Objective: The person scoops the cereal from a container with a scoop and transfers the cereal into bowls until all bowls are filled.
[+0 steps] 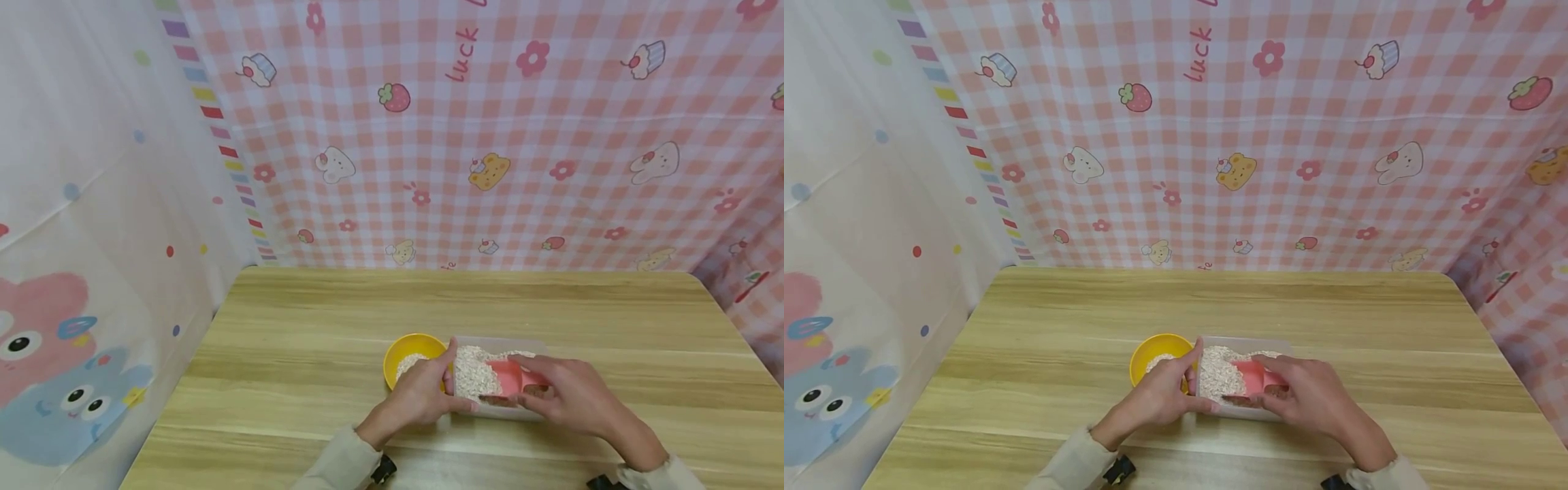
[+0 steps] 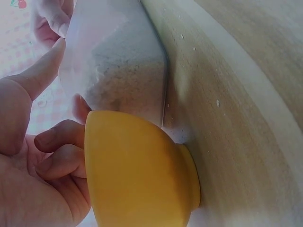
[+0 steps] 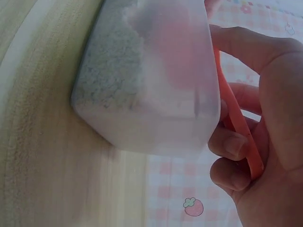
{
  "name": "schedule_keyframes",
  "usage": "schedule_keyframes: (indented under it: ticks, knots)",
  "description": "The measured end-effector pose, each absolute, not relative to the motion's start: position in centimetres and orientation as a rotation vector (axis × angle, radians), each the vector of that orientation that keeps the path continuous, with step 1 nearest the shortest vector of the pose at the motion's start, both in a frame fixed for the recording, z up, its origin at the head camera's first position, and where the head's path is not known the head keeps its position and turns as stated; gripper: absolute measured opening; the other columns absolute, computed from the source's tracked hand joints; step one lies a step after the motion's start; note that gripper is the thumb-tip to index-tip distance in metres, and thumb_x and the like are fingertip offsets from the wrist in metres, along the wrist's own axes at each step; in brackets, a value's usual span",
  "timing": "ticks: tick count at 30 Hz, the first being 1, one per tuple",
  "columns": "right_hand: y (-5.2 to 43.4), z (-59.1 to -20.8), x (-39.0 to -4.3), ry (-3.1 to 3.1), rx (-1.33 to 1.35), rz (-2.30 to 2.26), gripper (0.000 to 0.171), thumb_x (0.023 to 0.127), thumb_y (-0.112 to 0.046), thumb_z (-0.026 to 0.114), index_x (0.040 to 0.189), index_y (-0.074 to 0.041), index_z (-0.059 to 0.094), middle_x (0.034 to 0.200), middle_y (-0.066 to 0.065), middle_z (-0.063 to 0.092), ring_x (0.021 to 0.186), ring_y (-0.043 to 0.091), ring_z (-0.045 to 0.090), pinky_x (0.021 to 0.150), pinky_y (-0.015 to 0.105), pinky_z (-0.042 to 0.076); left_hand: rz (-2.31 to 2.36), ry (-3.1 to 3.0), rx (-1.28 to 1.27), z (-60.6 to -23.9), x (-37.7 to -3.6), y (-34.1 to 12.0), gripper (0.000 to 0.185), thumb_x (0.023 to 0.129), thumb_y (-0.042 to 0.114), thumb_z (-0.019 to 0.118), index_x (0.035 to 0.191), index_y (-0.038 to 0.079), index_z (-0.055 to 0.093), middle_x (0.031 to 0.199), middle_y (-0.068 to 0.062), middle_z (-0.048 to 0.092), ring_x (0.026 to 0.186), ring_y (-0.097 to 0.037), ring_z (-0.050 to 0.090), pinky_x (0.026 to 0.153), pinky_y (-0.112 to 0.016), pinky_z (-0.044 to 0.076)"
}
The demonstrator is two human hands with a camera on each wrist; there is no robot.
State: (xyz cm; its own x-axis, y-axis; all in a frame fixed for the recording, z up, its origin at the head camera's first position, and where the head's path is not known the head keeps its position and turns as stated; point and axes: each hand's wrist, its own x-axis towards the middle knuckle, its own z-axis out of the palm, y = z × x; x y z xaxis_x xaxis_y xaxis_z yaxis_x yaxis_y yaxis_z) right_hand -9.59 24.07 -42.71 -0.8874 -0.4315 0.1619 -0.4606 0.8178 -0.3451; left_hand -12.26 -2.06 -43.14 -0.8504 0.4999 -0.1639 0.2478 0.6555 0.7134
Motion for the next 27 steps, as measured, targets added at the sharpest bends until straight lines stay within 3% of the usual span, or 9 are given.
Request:
schedule_keyframes:
  ticks: [1,5,9,15,19,27]
  knots:
    - [24.1,-42.8,-9.6,-2.911,0.716,0.58,0.053,0.08,-0.04,0.08,0.126,-0.015,0.069,0.113,0.005,0.073,0.096,0.026,0.07,0.073,0.043,0.055,1.015,2.529,0.594,-43.1,-12.3,-2.1,0.106,0.078,0.041,0.084,0.157,0.007,0.023,0.069,0.012,0.053,0.056,-0.005,0.044,0.057,-0.02,0.036]
    - [24.3,-43.3,-9.4,-2.852,0.717,0.637,0.052,0.079,-0.032,0.082,0.126,-0.016,0.068,0.104,-0.004,0.072,0.072,0.005,0.056,0.063,0.026,0.044,1.019,2.528,0.601,-43.1,-12.2,-2.1,0.106,0.077,0.041,0.084,0.157,0.007,0.022,0.069,0.011,0.053,0.056,-0.005,0.043,0.057,-0.02,0.037]
    - [24.5,-43.8,-9.2,-2.764,0.732,0.708,0.054,0.077,-0.026,0.084,0.127,-0.014,0.067,0.094,-0.01,0.067,0.064,0.001,0.042,0.06,0.02,0.035,1.023,2.528,0.597,-43.1,-12.3,-2.1,0.107,0.077,0.041,0.084,0.157,0.008,0.022,0.069,0.012,0.054,0.056,-0.005,0.044,0.057,-0.02,0.038]
    - [24.6,-44.0,-9.1,-2.73,0.717,0.758,0.054,0.078,-0.026,0.084,0.128,-0.012,0.067,0.091,-0.009,0.066,0.064,0.0,0.04,0.059,0.02,0.034,1.023,2.52,0.587,-43.1,-12.2,-2.1,0.107,0.077,0.041,0.084,0.157,0.009,0.022,0.068,0.012,0.054,0.055,-0.006,0.045,0.056,-0.02,0.038]
    - [24.5,-44.1,-9.0,-2.69,0.715,0.783,0.054,0.077,-0.026,0.084,0.126,-0.011,0.068,0.098,-0.003,0.072,0.069,0.0,0.044,0.061,0.021,0.038,1.031,2.519,0.584,-43.0,-12.2,-2.1,0.107,0.076,0.04,0.085,0.158,0.009,0.022,0.068,0.012,0.054,0.055,-0.006,0.044,0.056,-0.02,0.037]
    - [24.1,-45.1,-9.3,-2.588,0.75,0.977,0.056,0.077,-0.013,0.084,0.129,-0.006,0.065,0.098,-0.004,0.07,0.067,0.0,0.047,0.061,0.02,0.043,1.049,2.519,0.586,-43.1,-12.1,-2.1,0.107,0.076,0.04,0.085,0.157,0.009,0.023,0.068,0.011,0.053,0.054,-0.006,0.042,0.054,-0.02,0.036]
